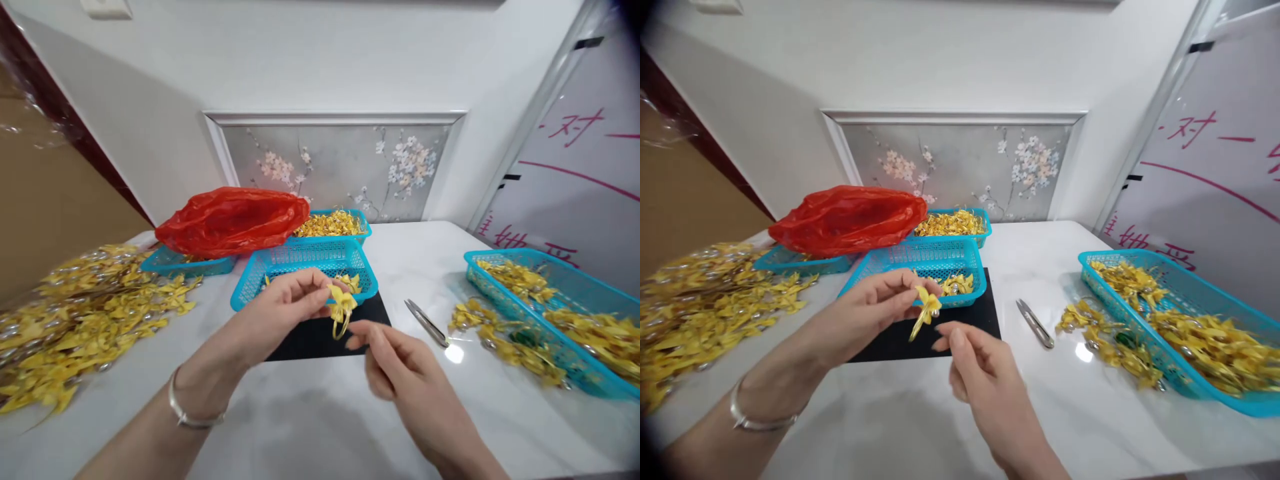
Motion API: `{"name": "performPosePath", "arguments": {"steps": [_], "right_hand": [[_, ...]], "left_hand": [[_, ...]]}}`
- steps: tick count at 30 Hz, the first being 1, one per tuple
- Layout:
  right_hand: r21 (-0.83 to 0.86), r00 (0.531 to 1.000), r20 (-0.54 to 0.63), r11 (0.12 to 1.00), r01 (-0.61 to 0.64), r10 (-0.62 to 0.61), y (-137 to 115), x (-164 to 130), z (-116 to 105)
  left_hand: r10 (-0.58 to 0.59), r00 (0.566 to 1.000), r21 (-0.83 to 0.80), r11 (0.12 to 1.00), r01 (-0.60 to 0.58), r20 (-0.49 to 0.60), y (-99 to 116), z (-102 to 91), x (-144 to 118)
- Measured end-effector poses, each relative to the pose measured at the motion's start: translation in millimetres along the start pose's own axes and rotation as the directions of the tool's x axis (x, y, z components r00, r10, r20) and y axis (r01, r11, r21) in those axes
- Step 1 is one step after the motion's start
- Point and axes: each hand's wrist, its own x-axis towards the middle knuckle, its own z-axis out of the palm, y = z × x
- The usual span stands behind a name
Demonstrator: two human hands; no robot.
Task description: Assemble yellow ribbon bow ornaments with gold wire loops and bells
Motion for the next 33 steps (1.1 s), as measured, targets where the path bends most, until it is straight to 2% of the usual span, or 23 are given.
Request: {"name": "performPosePath", "arguments": {"steps": [1,2,4,5,6,8,10,12,14,16,17,18,20,22,23,28,31,33], "right_hand": [[0.192,0.992,0.071,0.975,-0.114,0.102,2.3,-0.3,7.1],[0.343,0.969,0.163,0.911,-0.231,0.184,4.4,-1.4,12.5],[0.514,0.902,0.342,0.751,-0.414,0.263,7.7,-4.8,17.9],[0.556,0.877,0.396,0.689,-0.464,0.271,9.0,-6.7,18.5],[0.587,0.867,0.421,0.647,-0.486,0.268,10.1,-8.4,17.9],[0.631,0.886,0.394,0.628,-0.455,0.245,11.8,-11.0,14.9],[0.645,0.911,0.347,0.648,-0.405,0.224,12.4,-13.2,10.9],[0.600,0.937,0.291,0.726,-0.336,0.194,10.9,-15.4,6.8],[0.425,0.965,0.225,0.877,-0.224,0.138,5.9,-17.8,2.9],[0.086,0.987,0.162,0.996,-0.016,0.001,-2.4,-20.1,-0.5],[-0.091,0.983,0.162,0.991,0.100,-0.084,-7.3,-21.1,-1.8],[-0.235,0.969,0.179,0.949,0.208,-0.168,-12.1,-22.0,-2.6],[-0.398,0.925,0.252,0.840,0.368,-0.285,-20.5,-23.7,-2.4],[-0.455,0.893,0.321,0.776,0.437,-0.315,-25.5,-25.0,0.3],[-0.474,0.884,0.347,0.754,0.454,-0.314,-26.7,-25.5,2.5],[-0.548,0.865,0.430,0.686,0.478,-0.259,-22.5,-23.4,16.6],[-0.556,0.888,0.398,0.709,0.434,-0.231,-17.2,-22.2,24.3],[-0.573,0.906,0.307,0.704,0.420,-0.291,-13.9,-25.7,28.9]], "left_hand": [[0.007,1.000,-0.022,1.000,-0.008,-0.010,1.2,7.5,-5.9],[0.023,0.999,-0.026,0.999,-0.024,-0.037,1.7,13.6,-11.4],[0.104,0.989,0.036,0.994,-0.100,-0.109,0.6,21.9,-21.3],[0.170,0.976,0.098,0.983,-0.157,-0.135,-1.0,24.2,-26.0],[0.244,0.959,0.169,0.961,-0.220,-0.142,-3.2,25.7,-30.8],[0.373,0.922,0.291,0.898,-0.331,-0.102,-9.0,26.9,-40.9],[0.465,0.884,0.349,0.837,-0.422,-0.047,-15.0,28.1,-51.8],[0.490,0.871,0.348,0.822,-0.450,-0.030,-18.6,32.0,-63.2],[0.403,0.908,0.250,0.896,-0.367,-0.111,-17.8,39.7,-74.2],[0.165,0.955,-0.005,0.985,-0.172,-0.247,-12.4,49.5,-83.4],[0.022,0.960,-0.174,0.982,-0.074,-0.280,-8.6,54.0,-86.9],[-0.101,0.956,-0.334,0.943,0.004,-0.276,-4.6,57.6,-89.6],[-0.259,0.945,-0.563,0.820,0.107,-0.198,2.0,61.2,-93.5],[-0.298,0.945,-0.645,0.751,0.143,-0.136,5.3,59.9,-96.5],[-0.295,0.947,-0.643,0.752,0.147,-0.128,5.7,57.8,-98.2],[-0.261,0.954,-0.494,0.855,0.159,-0.145,0.6,46.6,-110.6],[-0.286,0.949,-0.529,0.830,0.177,-0.132,-3.8,45.0,-120.3],[-0.302,0.933,-0.568,0.810,0.144,-0.194,-6.6,45.5,-126.9]]}}
